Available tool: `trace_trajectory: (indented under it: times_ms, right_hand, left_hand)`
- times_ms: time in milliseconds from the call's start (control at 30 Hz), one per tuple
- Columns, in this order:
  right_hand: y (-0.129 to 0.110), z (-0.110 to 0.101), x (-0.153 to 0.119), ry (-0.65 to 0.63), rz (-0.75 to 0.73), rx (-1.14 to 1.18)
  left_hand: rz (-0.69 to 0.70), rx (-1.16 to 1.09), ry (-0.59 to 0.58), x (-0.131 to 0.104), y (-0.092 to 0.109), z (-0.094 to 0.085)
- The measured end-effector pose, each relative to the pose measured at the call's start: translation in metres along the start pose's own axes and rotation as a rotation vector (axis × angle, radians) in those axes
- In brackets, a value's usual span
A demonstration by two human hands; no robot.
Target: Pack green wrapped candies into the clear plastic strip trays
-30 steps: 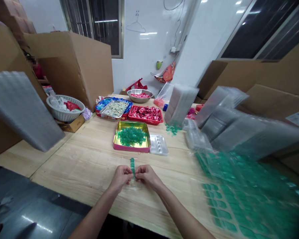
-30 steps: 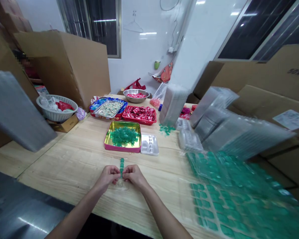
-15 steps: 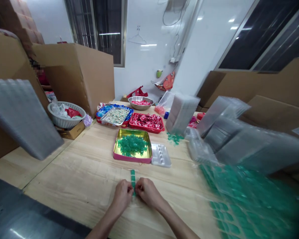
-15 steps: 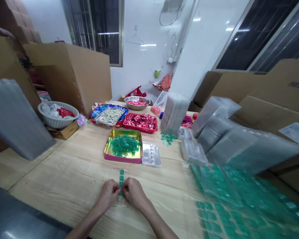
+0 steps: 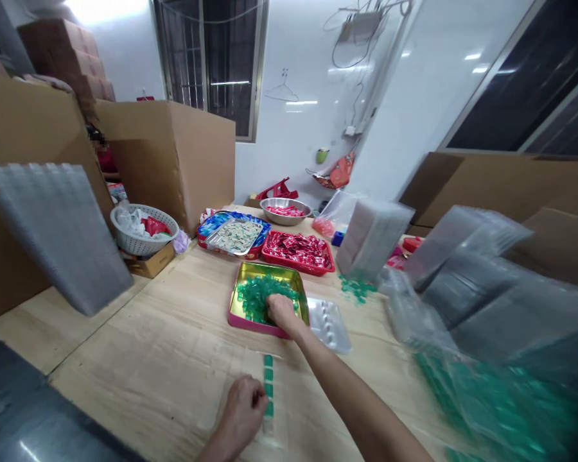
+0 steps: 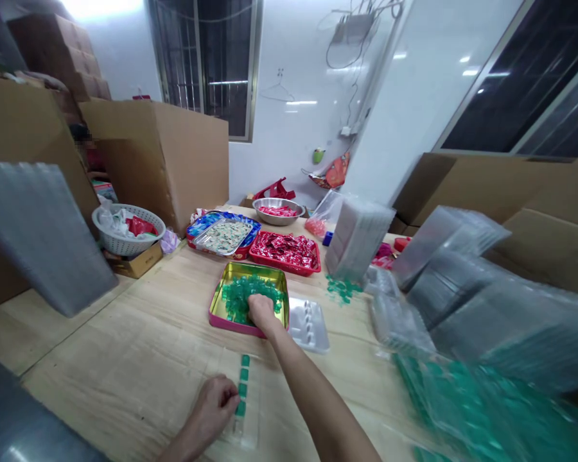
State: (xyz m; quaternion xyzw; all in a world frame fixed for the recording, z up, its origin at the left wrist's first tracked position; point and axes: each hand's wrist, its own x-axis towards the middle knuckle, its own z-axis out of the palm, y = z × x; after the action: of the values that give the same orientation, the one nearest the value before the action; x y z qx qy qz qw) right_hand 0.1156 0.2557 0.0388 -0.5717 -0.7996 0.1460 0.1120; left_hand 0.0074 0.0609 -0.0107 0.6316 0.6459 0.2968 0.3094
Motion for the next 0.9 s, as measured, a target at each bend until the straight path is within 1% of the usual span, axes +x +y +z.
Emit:
trace_trajectory:
  times_ms: [67,133,200,233,267,333,400,433,500,600,800,900]
  right_hand:
    - [0.001,-0.007,-0.003,0.004,0.001,0.065]
    - [0.003,-0.018,-0.014,-0.008,-0.007,0.155]
    - [0.004,-0.030,-0.033,-0.038,-0.022,0.251]
    - [0.004,-0.035,-0.045,-0.071,-0.029,0.353]
    - [0.004,-0.037,-0.059,-0.117,-0.032,0.505]
    - [0.000,-0.037,-0.089,-0.237,-0.013,0.909]
    - [-0.005,-0.030,-0.117,-0.335,0.046,1.264]
    - [-0.007,-0.026,-0.129,-0.353,0.083,1.356]
    - [-0.010,-0.015,-0.146,-0.341,0.154,1.444]
    - [-0.011,-0.002,-0.162,-0.327,0.218,1.507]
    - [-0.010,0.010,-0.180,-0.361,0.273,1.678]
    - [-0.012,0.014,-0.187,-0.361,0.289,1.769]
  left_hand:
    - [-0.001,-0.083,-0.008,0.002,0.002,-0.007]
    - [0.006,-0.188,0.002,0.005,0.007,-0.016]
    - [-0.010,-0.334,0.038,0.010,0.015,-0.027]
    - [-0.037,-0.435,0.058,0.012,0.019,-0.032]
    - [-0.067,-0.556,0.073,0.014,0.024,-0.035]
    - [-0.115,-0.826,0.065,0.017,0.035,-0.040]
    - [-0.131,-1.040,0.004,0.017,0.042,-0.040]
    - [-0.134,-1.106,-0.031,0.016,0.045,-0.038]
    - [-0.156,-1.173,-0.085,0.011,0.046,-0.034]
    - [-0.193,-1.200,-0.125,0.004,0.043,-0.029]
    - [-0.199,-1.260,-0.292,-0.005,0.035,-0.030]
    - [-0.202,-1.273,-0.306,-0.009,0.034,-0.029]
